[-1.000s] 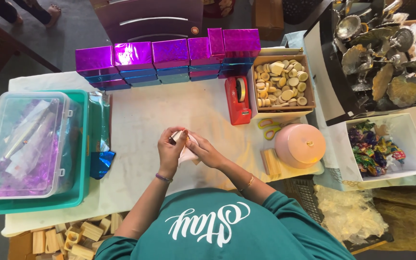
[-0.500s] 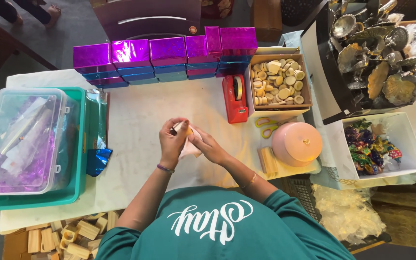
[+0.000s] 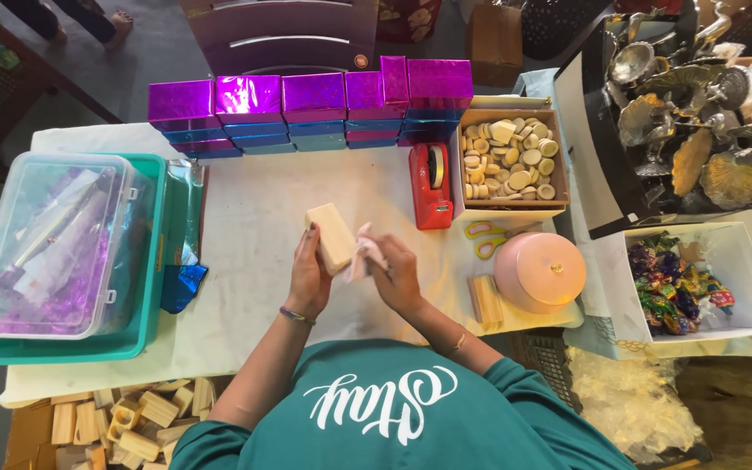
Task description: The person picks up a small wooden block from a box and wipes it thoroughly with a white cloth. They rotate the block to clean all sides and edges before placing it on the table.
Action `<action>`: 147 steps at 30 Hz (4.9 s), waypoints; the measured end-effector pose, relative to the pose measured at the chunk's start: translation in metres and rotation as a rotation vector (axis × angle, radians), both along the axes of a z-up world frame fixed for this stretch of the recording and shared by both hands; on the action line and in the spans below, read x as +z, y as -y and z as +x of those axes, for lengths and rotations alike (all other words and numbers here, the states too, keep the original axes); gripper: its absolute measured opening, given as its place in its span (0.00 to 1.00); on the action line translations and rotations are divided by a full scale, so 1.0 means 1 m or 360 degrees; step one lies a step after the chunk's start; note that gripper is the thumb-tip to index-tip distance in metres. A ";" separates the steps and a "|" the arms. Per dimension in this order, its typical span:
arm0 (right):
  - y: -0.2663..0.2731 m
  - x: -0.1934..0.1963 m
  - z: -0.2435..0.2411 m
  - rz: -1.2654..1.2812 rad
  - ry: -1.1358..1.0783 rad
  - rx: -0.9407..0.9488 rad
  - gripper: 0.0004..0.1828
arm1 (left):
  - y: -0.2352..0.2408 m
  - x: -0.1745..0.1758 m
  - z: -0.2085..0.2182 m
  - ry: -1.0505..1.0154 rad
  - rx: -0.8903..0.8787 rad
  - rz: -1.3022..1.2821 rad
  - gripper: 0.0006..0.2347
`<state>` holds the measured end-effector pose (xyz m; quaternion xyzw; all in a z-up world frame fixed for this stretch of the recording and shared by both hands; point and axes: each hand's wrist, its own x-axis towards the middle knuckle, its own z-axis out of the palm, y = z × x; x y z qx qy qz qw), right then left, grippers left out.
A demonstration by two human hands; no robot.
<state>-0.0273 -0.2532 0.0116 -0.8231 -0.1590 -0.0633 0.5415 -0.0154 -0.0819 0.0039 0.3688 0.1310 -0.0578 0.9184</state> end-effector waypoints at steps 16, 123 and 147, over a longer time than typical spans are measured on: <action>-0.020 0.026 0.040 -0.0451 -0.0014 0.0099 0.23 | 0.028 -0.021 -0.009 0.0252 -0.0165 0.0550 0.34; -0.049 0.037 0.037 -0.0332 0.0699 0.0438 0.41 | -0.027 -0.014 0.013 -0.0125 -0.0150 -0.0008 0.15; -0.054 -0.023 0.035 -0.0136 0.0857 0.0324 0.30 | -0.021 0.014 0.029 -0.0064 0.0106 -0.0012 0.15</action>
